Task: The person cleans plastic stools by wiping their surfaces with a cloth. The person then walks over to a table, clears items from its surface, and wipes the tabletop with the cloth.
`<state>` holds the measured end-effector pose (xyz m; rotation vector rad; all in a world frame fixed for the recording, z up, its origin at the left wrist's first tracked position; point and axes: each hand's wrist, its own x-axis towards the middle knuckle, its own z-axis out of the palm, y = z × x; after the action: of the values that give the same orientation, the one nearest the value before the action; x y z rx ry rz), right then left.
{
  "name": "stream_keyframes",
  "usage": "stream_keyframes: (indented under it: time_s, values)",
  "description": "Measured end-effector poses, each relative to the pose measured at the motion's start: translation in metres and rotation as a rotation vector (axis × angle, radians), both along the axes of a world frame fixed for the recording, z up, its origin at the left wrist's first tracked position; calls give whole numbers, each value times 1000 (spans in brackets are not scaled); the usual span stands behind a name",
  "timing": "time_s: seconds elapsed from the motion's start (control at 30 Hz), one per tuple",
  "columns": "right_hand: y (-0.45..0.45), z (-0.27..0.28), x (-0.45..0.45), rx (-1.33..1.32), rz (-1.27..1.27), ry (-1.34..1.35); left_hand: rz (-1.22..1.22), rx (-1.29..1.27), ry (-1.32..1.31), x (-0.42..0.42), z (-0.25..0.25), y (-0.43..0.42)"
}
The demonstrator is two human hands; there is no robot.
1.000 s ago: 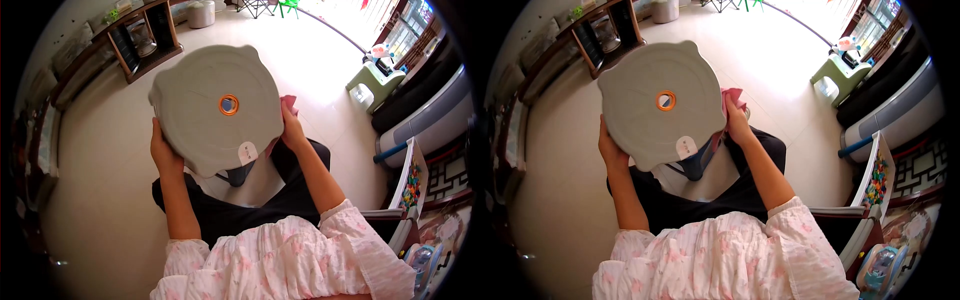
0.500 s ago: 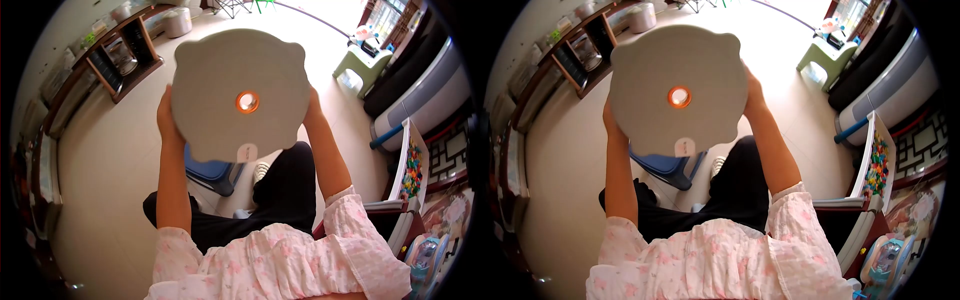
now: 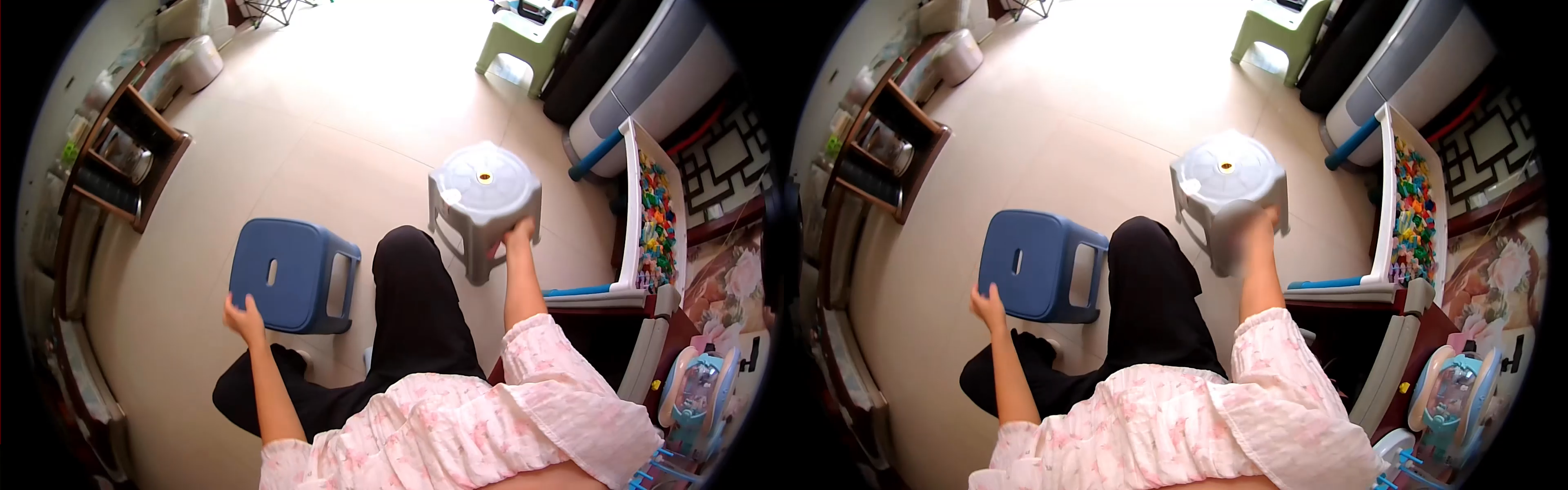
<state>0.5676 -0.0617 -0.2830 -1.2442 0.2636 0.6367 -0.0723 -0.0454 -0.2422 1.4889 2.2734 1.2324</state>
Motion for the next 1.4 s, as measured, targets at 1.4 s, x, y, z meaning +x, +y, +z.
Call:
stream_keyframes:
  time_s: [1.4]
  values:
    - [-7,236,-266,590,915,-1064,-659,259,-862,259,272,74]
